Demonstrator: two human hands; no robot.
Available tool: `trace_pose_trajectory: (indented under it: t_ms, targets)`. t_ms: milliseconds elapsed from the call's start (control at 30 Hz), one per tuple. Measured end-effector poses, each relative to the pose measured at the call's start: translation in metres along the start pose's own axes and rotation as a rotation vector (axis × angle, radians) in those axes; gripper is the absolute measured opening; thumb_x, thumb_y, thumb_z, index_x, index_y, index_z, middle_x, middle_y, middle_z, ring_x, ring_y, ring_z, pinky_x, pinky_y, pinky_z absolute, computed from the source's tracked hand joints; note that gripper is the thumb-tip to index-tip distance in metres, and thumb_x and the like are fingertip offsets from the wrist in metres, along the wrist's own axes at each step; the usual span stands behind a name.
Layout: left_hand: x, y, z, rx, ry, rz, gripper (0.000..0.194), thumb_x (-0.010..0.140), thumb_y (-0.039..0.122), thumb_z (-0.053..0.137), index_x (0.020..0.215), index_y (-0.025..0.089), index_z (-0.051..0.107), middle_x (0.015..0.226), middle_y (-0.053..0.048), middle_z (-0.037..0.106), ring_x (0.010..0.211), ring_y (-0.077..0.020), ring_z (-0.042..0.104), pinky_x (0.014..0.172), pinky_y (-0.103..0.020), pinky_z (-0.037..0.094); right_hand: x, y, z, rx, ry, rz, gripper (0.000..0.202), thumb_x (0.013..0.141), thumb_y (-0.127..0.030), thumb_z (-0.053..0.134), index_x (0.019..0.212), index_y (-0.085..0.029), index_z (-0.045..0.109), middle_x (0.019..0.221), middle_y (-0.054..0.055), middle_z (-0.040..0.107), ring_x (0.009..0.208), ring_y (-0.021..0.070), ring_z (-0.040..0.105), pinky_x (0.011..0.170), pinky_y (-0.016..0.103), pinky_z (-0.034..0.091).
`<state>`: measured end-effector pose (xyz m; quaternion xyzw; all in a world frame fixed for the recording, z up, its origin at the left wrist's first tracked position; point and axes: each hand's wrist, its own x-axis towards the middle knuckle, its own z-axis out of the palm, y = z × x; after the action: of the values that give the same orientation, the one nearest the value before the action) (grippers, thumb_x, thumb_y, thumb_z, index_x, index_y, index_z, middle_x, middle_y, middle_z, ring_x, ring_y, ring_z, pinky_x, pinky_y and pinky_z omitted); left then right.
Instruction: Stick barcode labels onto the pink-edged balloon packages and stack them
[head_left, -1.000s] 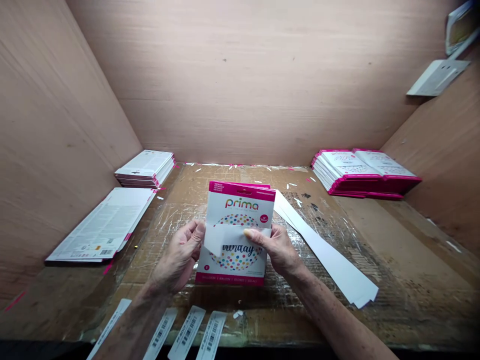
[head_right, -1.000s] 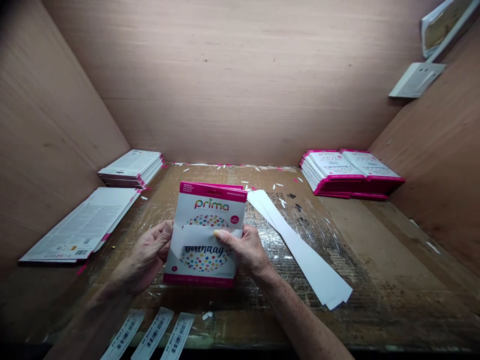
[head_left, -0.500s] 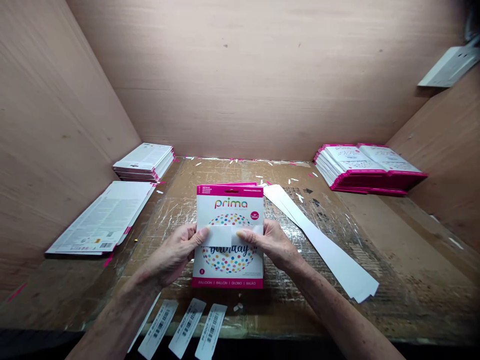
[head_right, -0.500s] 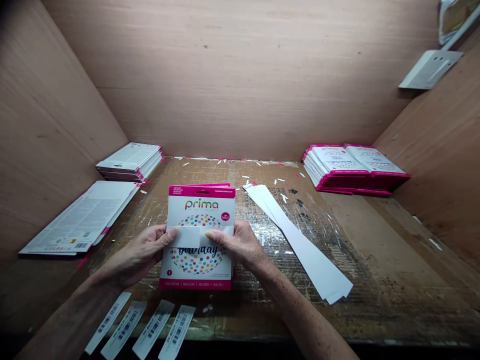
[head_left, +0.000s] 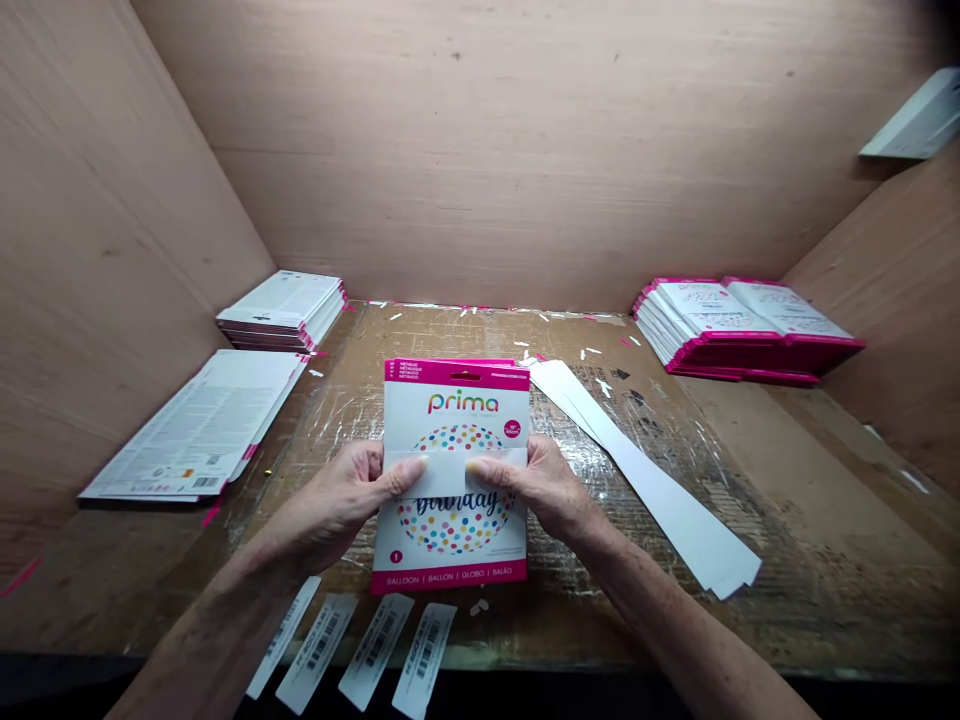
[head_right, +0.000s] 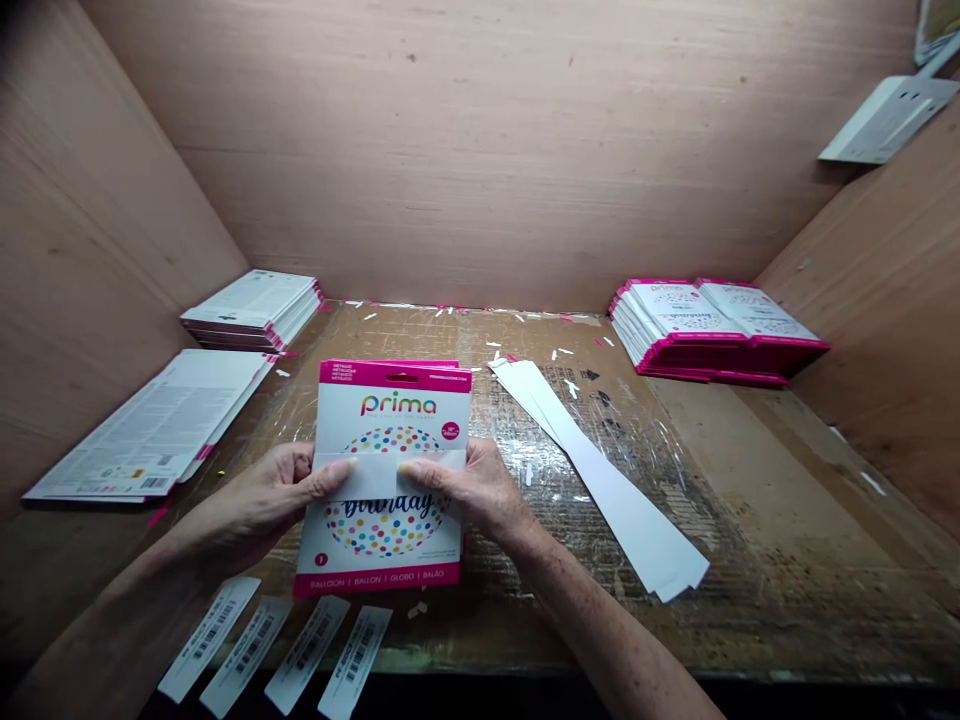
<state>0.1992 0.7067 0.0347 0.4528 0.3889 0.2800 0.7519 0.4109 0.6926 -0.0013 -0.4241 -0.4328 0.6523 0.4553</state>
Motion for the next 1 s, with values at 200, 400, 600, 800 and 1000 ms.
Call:
trace_pose_trajectory:
  t_ms: [200,400,600,800,1000]
  targets:
    - [0.001,0.001,-0.003,0.032,-0.032,0.003,0.025,0.083,0.029,0.070,0.103,0.016,0.072,0.088,-0.007,0.078,0.079,-0.0220,0.072,0.075,-0.032,0.057,0.001,0.000,0.000,-0.036,0.006,-0.007,0.041,0.062,-0.040,0.083,0.091,-0.014,0.072,0.091,0.009,0.075,0.079,0.0227,0.071,0.072,0.036,0.058]
    - [-0.004,0.008,-0.004,0.076,-0.115,0.021,0.027,0.083,0.035,0.068,0.102,0.017,0.073,0.092,-0.007,0.077,0.086,-0.0236,0.070,0.073,-0.029,0.055,0.002,0.004,-0.005,-0.041,-0.012,-0.051,0.038,0.065,-0.038,0.083,0.093,-0.015,0.072,0.095,0.009,0.074,0.082,0.0225,0.071,0.074,0.037,0.058]
    - [-0.003,0.007,0.001,0.116,-0.078,0.010,0.027,0.084,0.033,0.068,0.105,0.019,0.072,0.096,-0.007,0.076,0.091,-0.0241,0.068,0.074,-0.028,0.053,0.002,0.009,-0.008,-0.079,0.019,-0.068,0.037,0.066,-0.039,0.082,0.092,-0.015,0.073,0.095,0.009,0.075,0.081,0.0220,0.071,0.074,0.037,0.058]
    - [-0.009,0.006,-0.013,0.013,-0.161,-0.016,0.031,0.091,0.038,0.056,0.109,0.018,0.070,0.104,-0.008,0.074,0.095,-0.0212,0.066,0.083,-0.029,0.051,0.004,0.009,-0.010,-0.041,0.010,-0.082,0.034,0.066,-0.037,0.082,0.091,-0.016,0.074,0.094,0.007,0.075,0.079,0.0200,0.071,0.072,0.035,0.058]
    - [-0.009,0.008,-0.006,0.187,-0.070,0.031,0.028,0.090,0.039,0.058,0.098,0.017,0.073,0.097,-0.005,0.075,0.083,-0.0189,0.068,0.075,-0.026,0.054,0.004,0.007,-0.006,-0.059,0.025,-0.061,0.036,0.064,-0.040,0.082,0.089,-0.015,0.073,0.092,0.008,0.075,0.078,0.0205,0.070,0.073,0.036,0.058]
